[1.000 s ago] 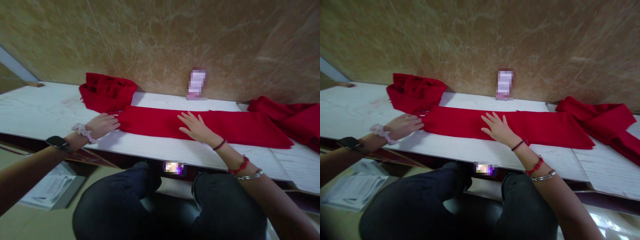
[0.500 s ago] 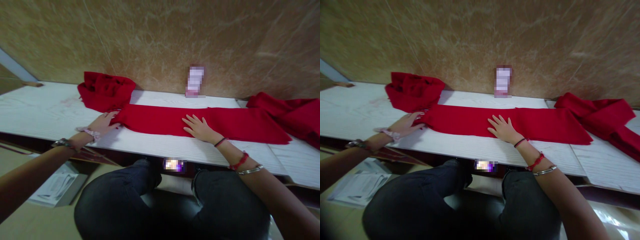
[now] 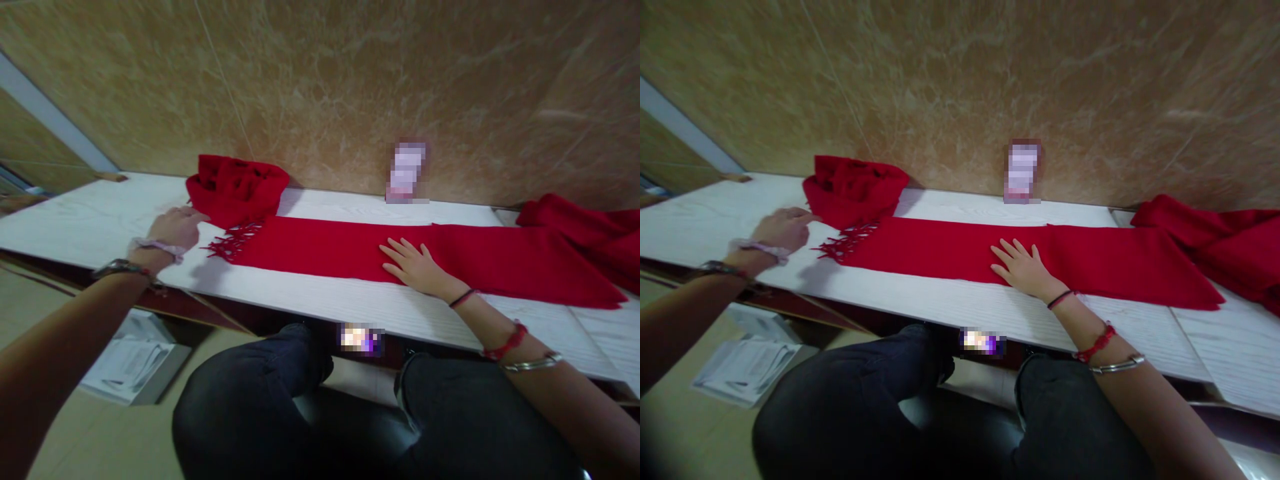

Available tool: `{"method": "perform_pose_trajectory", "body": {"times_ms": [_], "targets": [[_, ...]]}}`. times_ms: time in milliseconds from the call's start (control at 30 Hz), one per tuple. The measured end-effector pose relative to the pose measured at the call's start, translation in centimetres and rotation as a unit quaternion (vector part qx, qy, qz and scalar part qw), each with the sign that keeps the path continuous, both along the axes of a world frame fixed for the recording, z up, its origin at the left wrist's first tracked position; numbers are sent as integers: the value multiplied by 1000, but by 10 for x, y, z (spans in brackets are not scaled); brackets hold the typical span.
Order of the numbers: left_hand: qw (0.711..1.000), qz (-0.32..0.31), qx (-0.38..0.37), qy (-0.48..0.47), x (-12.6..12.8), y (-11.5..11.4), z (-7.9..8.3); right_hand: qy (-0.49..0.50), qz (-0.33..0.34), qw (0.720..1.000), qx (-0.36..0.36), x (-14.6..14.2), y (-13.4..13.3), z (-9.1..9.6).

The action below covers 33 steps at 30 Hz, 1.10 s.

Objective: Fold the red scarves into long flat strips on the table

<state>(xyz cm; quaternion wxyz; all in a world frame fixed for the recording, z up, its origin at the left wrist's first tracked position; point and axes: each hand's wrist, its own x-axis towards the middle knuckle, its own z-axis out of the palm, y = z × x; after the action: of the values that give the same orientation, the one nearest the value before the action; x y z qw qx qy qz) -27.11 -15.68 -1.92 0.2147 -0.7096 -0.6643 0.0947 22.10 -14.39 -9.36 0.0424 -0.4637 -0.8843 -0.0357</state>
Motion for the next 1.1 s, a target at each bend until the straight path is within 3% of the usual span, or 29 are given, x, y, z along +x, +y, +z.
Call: {"method": "perform_pose_trajectory", "body": {"times_ms": [133, 267, 367, 500, 600, 667, 767, 867, 1000, 1100], "targets": [[979, -161, -59, -107, 31, 12, -13, -7, -3, 1000, 7, 0, 0, 0], [964, -213, -89, -131, 79, 32, -31, -9, -4, 1000, 9, 1, 0, -1], [965, -189, -123, -136, 101, 44, -46, -10, -4, 1000, 9, 0, 0, 0], [976, -97, -146, -129, 98, 47, -57, -16, -6, 1000, -1, -1, -2, 3], [987, -4, -118, -106, 92, 42, -52, -14, -10, 1000, -22, -2, -4, 7], [991, 24, -106, -72, 100, 39, -42, -5, -14, 999, -40, -4, -3, 11], [997, -34, -52, -43, 139, 42, -25, 30, -33, 998, -42, -11, 4, 18], [989, -123, -37, -73, 199, 54, -22, 59, -44, 997, -9, -23, 16, 23], [969, -167, -113, -142, 260, 69, -42, 52, -64, 996, -29, -34, 35, 20], [962, -156, -153, -167, 271, 72, -57, 42, -80, 994, -58, -33, 42, 14]]}}
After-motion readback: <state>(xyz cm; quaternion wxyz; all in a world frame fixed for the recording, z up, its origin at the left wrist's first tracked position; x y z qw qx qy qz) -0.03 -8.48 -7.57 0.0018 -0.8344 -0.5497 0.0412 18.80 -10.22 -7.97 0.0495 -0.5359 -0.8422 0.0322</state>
